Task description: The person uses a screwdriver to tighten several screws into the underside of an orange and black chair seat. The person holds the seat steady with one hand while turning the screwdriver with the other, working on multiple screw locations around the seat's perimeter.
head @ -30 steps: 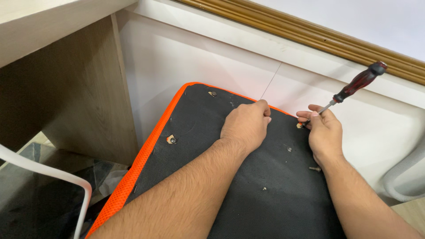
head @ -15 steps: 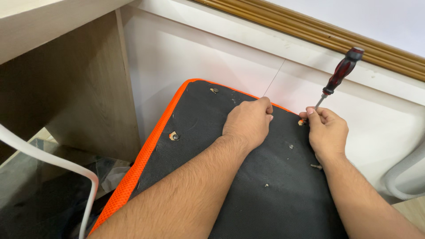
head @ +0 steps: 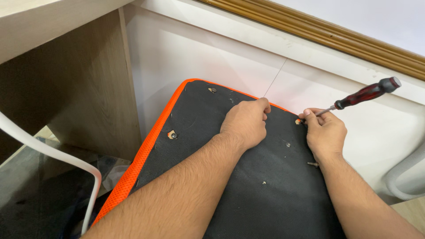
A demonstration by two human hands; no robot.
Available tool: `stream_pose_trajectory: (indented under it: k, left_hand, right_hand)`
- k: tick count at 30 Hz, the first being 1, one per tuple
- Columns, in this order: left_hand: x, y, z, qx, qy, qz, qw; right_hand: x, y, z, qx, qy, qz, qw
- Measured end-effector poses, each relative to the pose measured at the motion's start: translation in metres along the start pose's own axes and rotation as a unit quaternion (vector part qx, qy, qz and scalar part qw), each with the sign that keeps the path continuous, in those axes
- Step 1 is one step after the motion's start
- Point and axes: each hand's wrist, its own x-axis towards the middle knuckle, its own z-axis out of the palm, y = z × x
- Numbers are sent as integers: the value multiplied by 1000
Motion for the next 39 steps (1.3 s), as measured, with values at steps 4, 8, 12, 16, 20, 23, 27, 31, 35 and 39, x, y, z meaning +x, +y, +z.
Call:
stream_pose_trajectory:
  k: [4,8,12,16,20,23,27,31,35,39]
  left_hand:
    - [-3,1,1,13,-5,7,1000]
    - [-1,4,0,33,-9,17,999]
    - [5,4,2,26,-16,20,999]
    - [10,-1,6,27,-24,18,999]
    - [11,-5,5,33,-15,24,999]
    - [9,-7,3,35,-13,25,999]
    - [5,-9,-2,29,-13,16,999]
    - [4,-10,-5,27,-20,10,999]
    - [6,-10,-4,28,-18,18,999]
    - [7,-11,-2,30,-17,18,999]
  right_hand:
    - [2,-2,-1,-57,5,45,997]
    - [8,-1,1,-98,9,67,993]
    - [14,13,3,-102,14,12,995]
    - [17,27,4,-42,0,-27,999]
    - [16,22,6,-77,8,9,997]
    - [14,13,8,-115,14,41,992]
    - [11,11,12,-71,2,-15,997]
    - [14,13,13,-11,-36,-18,999]
    - [13,10,12,-18,-27,1,999]
    - [9,0,12,-83,-1,69,994]
